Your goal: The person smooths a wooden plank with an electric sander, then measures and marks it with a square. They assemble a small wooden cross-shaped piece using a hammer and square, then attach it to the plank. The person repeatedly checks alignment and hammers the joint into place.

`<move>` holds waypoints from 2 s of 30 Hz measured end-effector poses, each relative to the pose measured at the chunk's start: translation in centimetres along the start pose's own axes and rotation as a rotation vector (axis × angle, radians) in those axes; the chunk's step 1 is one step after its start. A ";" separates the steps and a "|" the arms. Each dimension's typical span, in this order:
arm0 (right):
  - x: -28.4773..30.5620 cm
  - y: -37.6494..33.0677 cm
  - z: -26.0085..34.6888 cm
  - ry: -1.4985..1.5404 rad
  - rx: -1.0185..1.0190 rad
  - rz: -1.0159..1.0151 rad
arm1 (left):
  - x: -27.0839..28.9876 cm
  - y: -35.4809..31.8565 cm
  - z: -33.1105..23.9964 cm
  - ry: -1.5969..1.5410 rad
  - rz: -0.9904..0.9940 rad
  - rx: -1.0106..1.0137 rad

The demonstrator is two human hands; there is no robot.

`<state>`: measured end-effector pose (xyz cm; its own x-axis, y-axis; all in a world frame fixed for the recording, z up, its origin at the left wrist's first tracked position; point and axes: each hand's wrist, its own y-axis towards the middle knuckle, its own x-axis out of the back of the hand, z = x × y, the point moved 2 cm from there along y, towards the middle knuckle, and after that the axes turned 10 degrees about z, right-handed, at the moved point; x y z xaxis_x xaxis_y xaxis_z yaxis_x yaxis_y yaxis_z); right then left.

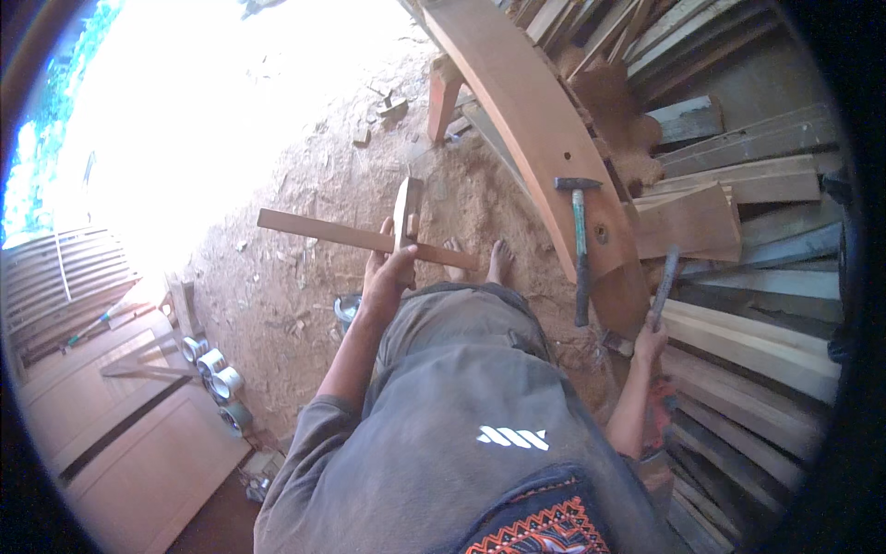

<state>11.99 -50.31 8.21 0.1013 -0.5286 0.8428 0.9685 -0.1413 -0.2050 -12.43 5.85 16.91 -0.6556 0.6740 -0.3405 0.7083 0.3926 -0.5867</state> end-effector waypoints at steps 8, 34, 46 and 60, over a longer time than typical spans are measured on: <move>0.8 -1.9 8.6 -0.411 0.052 -0.002 | -0.4 0.0 0.0 0.231 -0.053 -0.111; 1.2 -10.8 29.7 0.078 0.465 0.549 | -0.2 -0.4 0.5 1.203 -0.040 -0.382; 5.2 -18.2 42.2 0.131 1.117 0.566 | 2.0 -0.4 2.1 0.993 -0.138 -0.219; 4.2 -17.5 44.0 -0.104 1.168 0.568 | 2.4 -0.5 1.3 1.033 -0.170 -0.213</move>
<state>5.44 -13.21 37.27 0.5262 -0.1993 0.8267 0.4038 0.9141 -0.0366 -14.64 6.46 15.45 -0.2816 0.7644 0.5800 0.7249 0.5655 -0.3935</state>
